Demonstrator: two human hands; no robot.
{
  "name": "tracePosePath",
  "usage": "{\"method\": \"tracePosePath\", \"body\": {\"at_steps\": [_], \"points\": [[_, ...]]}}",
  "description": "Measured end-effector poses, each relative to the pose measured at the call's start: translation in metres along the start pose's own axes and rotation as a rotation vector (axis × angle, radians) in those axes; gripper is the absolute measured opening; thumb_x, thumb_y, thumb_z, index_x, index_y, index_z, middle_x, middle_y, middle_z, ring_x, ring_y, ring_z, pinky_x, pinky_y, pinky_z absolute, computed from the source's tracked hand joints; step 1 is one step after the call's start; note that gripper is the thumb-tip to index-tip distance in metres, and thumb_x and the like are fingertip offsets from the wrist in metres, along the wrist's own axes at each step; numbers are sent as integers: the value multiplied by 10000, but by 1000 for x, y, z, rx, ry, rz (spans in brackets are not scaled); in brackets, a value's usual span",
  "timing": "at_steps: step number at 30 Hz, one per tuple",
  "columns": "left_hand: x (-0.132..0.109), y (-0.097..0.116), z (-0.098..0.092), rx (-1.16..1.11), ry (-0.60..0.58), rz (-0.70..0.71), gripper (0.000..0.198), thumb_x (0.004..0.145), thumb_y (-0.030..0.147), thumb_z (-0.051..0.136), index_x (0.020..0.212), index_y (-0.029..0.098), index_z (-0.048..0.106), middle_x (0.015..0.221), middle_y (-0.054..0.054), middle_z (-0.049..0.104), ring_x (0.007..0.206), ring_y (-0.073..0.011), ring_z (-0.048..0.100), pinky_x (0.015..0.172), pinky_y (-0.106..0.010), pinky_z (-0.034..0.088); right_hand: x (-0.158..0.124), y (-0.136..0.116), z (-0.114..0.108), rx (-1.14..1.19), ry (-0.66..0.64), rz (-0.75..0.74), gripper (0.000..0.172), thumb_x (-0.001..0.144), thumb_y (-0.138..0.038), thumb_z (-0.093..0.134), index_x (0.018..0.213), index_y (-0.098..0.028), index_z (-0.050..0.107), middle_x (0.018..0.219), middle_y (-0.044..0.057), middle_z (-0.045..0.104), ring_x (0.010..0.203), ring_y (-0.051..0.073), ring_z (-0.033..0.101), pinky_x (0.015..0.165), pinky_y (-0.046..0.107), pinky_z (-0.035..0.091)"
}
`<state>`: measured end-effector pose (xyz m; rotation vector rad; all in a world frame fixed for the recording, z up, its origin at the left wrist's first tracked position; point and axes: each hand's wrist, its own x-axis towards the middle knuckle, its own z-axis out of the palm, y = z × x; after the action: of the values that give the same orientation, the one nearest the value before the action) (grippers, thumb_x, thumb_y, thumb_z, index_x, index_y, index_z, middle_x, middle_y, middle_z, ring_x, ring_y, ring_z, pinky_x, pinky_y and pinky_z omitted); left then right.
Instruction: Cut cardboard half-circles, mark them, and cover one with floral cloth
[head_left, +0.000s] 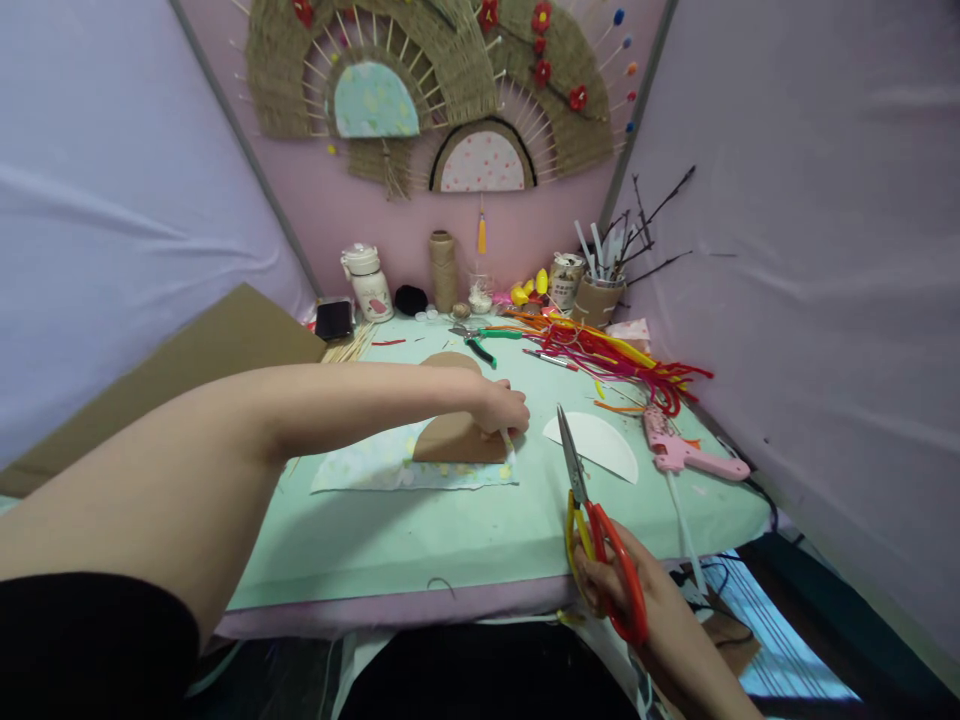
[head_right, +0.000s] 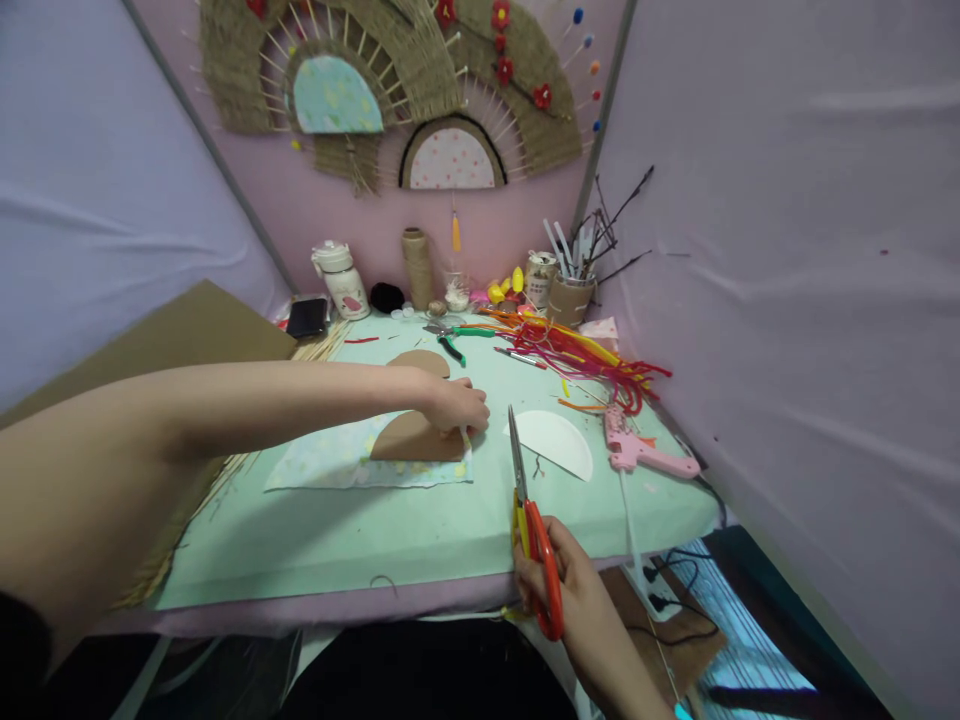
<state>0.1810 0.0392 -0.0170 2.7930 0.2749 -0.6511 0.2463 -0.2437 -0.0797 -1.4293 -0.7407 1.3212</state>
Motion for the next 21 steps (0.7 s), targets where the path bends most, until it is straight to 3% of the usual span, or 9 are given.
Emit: {"method": "tracePosePath", "body": {"at_steps": [3, 8, 13, 16, 21], "points": [[2, -1, -8, 53, -84, 54, 315, 427, 5, 697, 631, 236, 633, 733, 17, 652, 865, -231, 532, 906, -372, 344, -1, -1, -1, 17, -7, 11, 333, 778, -491, 675, 818, -221, 483, 607, -56, 435, 553, 114, 368, 534, 245, 321], [20, 4, -28, 93, -53, 51, 337, 518, 69, 727, 792, 253, 660, 882, 32, 693, 824, -203, 559, 888, -358, 377, -5, -4, 2, -20, 18, 21, 357, 771, -527, 674, 834, -219, 504, 634, -40, 452, 574, 122, 384, 553, 253, 330], [30, 2, -33, 134, 58, 18, 471, 577, 142, 752, 1022, 248, 639, 1202, -55, 628, 1124, -280, 507, 941, -400, 370, -11, -7, 9, -37, 63, 7, 401, 765, -558, 672, 870, -213, 498, 623, -44, 426, 559, 108, 364, 533, 246, 294], [6, -14, -27, 119, 197, -74, 599, 647, 258, 753, 1211, 229, 554, 1346, -115, 522, 1246, -309, 434, 971, -419, 369, -12, -7, 12, 19, 39, 10, 407, 745, -534, 703, 929, -224, 515, 639, -38, 446, 561, 112, 368, 539, 252, 304], [-80, -45, 7, -122, 396, -308, 500, 784, 372, 627, 1231, 164, 540, 1288, -105, 582, 1152, -246, 541, 941, -301, 401, -8, -3, 16, 302, -212, 26, 508, 643, -665, 687, 860, -230, 541, 669, -3, 477, 555, 136, 405, 536, 283, 352]]}}
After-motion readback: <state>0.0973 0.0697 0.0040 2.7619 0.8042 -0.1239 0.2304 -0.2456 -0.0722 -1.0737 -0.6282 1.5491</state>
